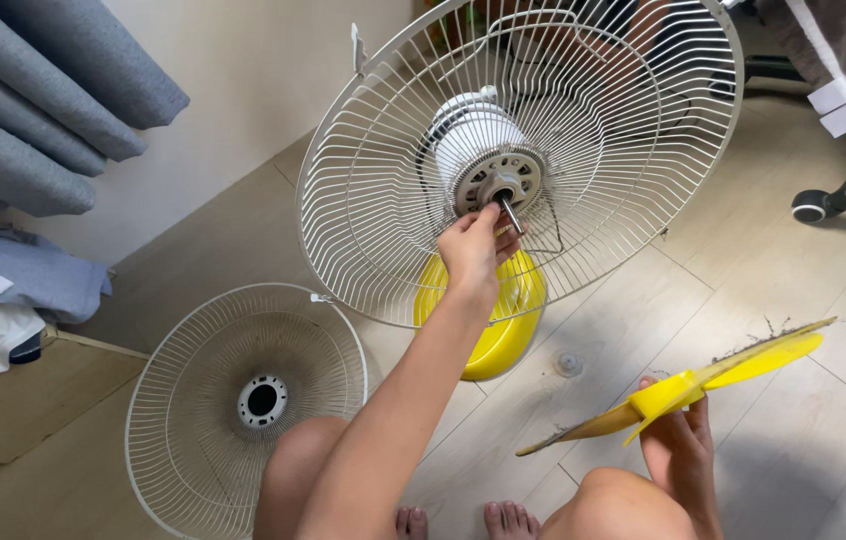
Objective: The person disassembles a yellow electric fan by removing the front grille, unscrewing the blade hub, detaching the fan blades, and removing the rear grille. The components are placed on the floor.
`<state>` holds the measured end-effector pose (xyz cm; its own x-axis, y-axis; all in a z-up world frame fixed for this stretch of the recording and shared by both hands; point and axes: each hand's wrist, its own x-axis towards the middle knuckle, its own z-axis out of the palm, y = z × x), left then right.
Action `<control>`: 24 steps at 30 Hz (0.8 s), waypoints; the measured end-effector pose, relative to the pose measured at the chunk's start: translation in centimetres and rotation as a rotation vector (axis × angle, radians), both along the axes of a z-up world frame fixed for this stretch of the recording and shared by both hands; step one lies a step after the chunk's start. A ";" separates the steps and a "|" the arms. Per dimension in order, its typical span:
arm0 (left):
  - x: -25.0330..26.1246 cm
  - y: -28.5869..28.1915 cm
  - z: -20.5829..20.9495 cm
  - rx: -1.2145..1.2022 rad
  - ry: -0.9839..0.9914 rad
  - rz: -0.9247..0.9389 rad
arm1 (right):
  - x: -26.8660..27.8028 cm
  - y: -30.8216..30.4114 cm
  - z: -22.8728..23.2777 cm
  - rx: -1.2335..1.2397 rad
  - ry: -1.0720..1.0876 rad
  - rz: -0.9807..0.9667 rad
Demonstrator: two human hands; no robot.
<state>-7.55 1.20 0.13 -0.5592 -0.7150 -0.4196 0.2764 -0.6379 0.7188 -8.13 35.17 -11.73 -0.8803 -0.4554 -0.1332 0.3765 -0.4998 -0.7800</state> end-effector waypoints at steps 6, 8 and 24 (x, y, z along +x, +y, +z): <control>0.5 1.1 -1.9 -0.030 0.126 0.229 | -0.6 0.8 -2.2 -0.080 -0.023 0.000; 0.6 1.4 -2.2 -0.047 0.210 0.281 | -0.7 0.9 -2.7 -0.079 -0.046 0.001; 0.7 1.2 -3.4 -0.291 0.440 0.299 | -2.4 1.6 -9.8 0.118 -0.125 -0.050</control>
